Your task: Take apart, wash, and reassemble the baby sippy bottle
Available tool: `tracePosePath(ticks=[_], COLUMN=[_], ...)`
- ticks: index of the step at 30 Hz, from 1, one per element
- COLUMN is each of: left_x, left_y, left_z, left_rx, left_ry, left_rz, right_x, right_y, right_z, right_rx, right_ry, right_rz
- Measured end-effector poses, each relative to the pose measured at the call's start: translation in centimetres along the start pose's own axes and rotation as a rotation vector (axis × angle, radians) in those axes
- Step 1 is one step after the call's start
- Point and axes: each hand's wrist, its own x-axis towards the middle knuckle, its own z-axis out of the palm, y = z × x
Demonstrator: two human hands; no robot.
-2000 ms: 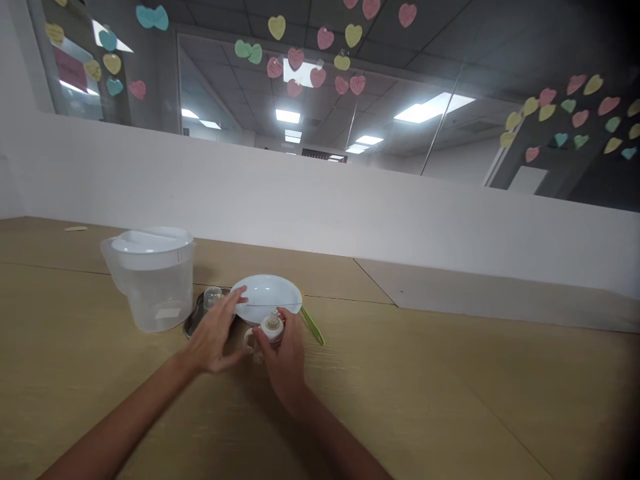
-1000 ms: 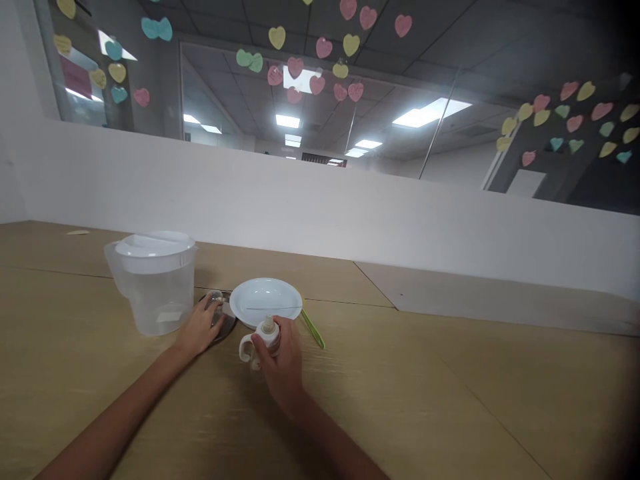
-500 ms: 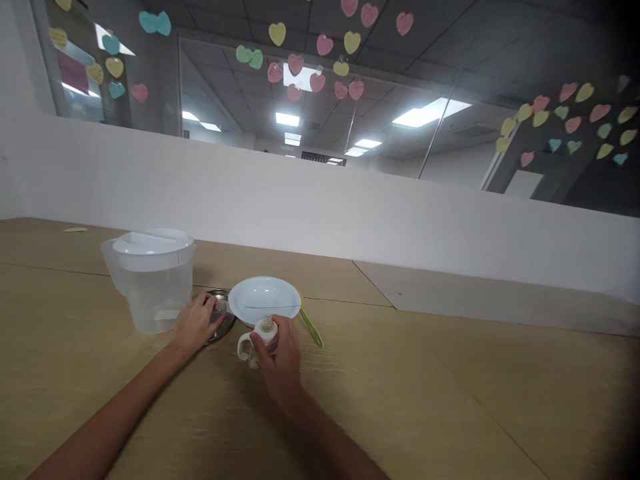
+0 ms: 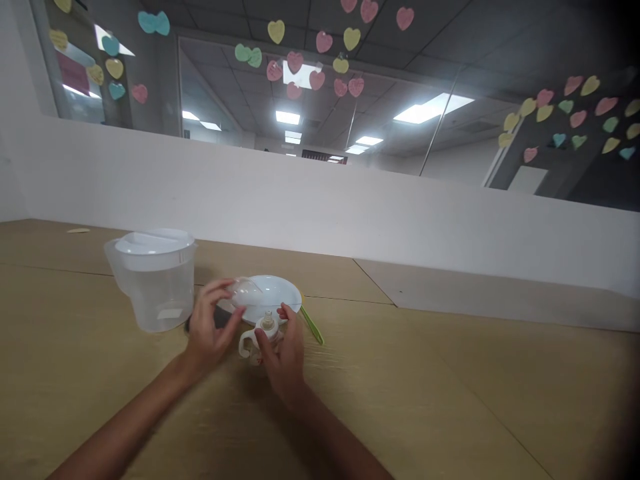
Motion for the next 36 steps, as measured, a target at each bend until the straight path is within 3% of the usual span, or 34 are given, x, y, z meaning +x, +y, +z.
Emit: tracePosePath(ticks=[3,7,12,19,36], left_x=[-1.3,-2.5,-3.5,-4.4,-4.8], left_y=[1.3,1.4,1.6,1.6,1.1], left_z=[1.0,1.5,2.1,2.6,2.6], left_rx=[-0.072,-0.102,-0.286,-0.391,-0.405], left_ry=[-0.179,-0.301,-0.349,-0.539,-0.540], left_rz=[0.100,0.035,-0.213,-0.497,-0.541], right_x=[0.0,-0.2,-0.6,-1.3,-1.0], right_y=[0.0,-0.2,0.0,0.4,0.0], right_z=[-0.2,-0.2,0.4,0.8,0.7], right_rx=[-0.001,-0.014,-0.004,-0.088,-0.207], right_ry=[-0.011,-0.039,-0.020,0.012,-0.040], right_rz=[-0.104,-0.111,0.026,-0.040,-0.087])
